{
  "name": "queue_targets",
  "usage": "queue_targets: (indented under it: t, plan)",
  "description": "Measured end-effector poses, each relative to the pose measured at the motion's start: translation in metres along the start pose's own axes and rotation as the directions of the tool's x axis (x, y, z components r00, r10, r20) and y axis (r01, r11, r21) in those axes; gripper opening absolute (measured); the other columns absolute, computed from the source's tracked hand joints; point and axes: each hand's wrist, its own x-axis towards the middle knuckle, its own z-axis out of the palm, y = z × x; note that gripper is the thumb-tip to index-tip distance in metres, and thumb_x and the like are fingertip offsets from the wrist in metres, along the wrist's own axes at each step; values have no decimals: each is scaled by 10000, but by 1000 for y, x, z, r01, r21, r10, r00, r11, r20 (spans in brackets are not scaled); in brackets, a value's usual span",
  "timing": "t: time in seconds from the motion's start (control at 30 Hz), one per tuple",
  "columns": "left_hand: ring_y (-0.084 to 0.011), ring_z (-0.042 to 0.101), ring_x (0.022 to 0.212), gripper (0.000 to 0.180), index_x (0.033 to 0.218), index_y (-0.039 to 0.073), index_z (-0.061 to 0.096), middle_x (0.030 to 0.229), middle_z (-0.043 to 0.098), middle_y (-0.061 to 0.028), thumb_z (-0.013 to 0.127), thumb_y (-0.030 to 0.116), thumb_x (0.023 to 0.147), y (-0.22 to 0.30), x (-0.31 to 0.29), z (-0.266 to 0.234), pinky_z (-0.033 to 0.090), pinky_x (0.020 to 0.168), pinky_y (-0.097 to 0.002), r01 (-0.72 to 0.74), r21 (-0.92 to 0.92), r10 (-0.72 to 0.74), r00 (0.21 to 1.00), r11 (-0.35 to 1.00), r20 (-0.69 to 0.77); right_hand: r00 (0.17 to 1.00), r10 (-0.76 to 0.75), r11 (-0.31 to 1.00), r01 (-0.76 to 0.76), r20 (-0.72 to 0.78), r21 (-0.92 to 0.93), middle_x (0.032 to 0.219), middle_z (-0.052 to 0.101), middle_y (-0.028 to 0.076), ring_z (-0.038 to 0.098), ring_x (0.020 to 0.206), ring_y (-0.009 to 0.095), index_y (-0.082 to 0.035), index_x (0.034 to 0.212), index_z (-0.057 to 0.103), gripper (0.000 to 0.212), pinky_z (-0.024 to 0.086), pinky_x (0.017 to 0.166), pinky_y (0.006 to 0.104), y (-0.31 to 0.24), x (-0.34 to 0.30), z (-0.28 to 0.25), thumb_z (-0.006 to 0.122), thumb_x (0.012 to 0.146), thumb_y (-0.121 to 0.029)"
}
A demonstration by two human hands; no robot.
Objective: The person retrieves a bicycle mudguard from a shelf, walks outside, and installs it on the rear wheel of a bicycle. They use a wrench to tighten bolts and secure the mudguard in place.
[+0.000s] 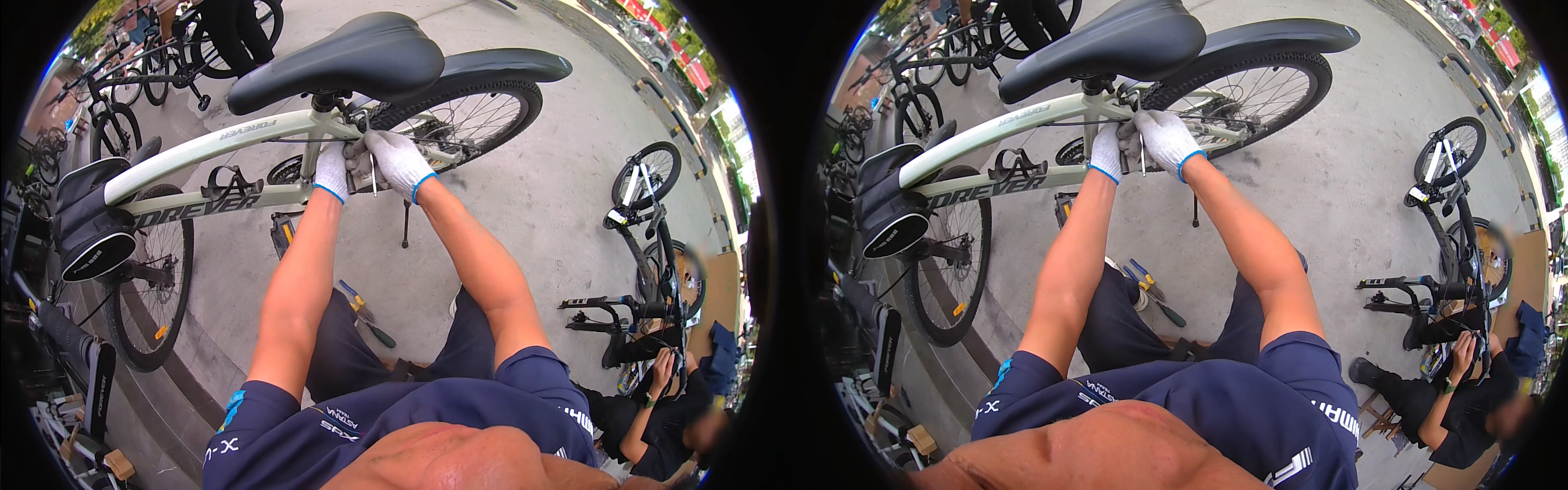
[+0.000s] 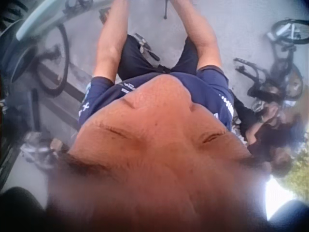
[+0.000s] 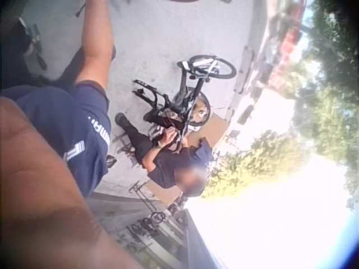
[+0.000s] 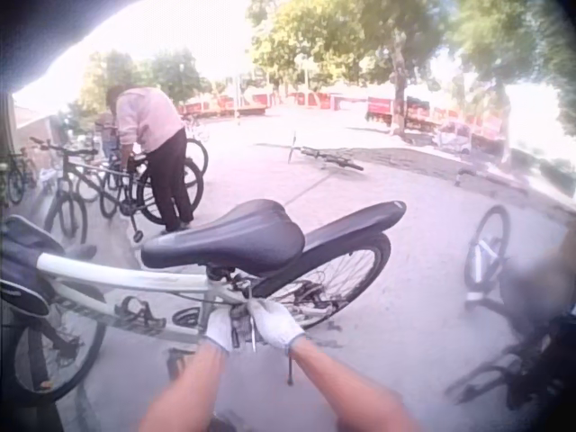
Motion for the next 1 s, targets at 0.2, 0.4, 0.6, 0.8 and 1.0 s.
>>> queue_targets:
  t: [0.2,0.4,0.6,0.8,1.0]
  plan:
    - [-89,361,414,298,837,161,480,597,398,52,443,247,1120,3,-13,18,285,363,-274,-29,-87,30,999,996,20,999,15,991,-11,30,-134,671,604,25,476,478,112,-5,1055,717,418,362,448,301,3,9,-28,473,1058,-344]
    - [-84,371,442,230,912,164,517,617,390,61,453,239,1120,6,-24,27,284,386,-268,-36,-68,38,999,997,21,995,-25,864,69,96,-499,711,686,67,605,639,178,-14,992,773,477,487,636,371,-4,18,-43,489,1029,-395]
    - [-83,363,478,183,974,169,531,648,360,60,481,262,1124,4,-26,26,278,401,-270,-70,-66,73,996,995,44,986,-13,811,108,167,-574,708,686,71,643,696,180,3,1005,774,469,513,696,353,-12,29,-59,512,1011,-386]
    - [-84,369,494,170,991,171,524,665,362,52,485,262,1130,4,-25,24,303,405,-259,-54,-68,57,998,996,38,979,-1,800,123,203,-588,718,704,56,637,694,150,-38,1043,792,469,515,692,347,-7,27,-53,498,1054,-403]
    - [-68,367,456,238,983,187,530,632,368,70,386,268,1154,4,-24,30,310,375,-261,-60,-83,62,998,995,30,949,167,834,8,266,-552,738,702,48,574,582,133,-24,1003,756,464,474,554,311,-9,6,-59,490,1062,-399]
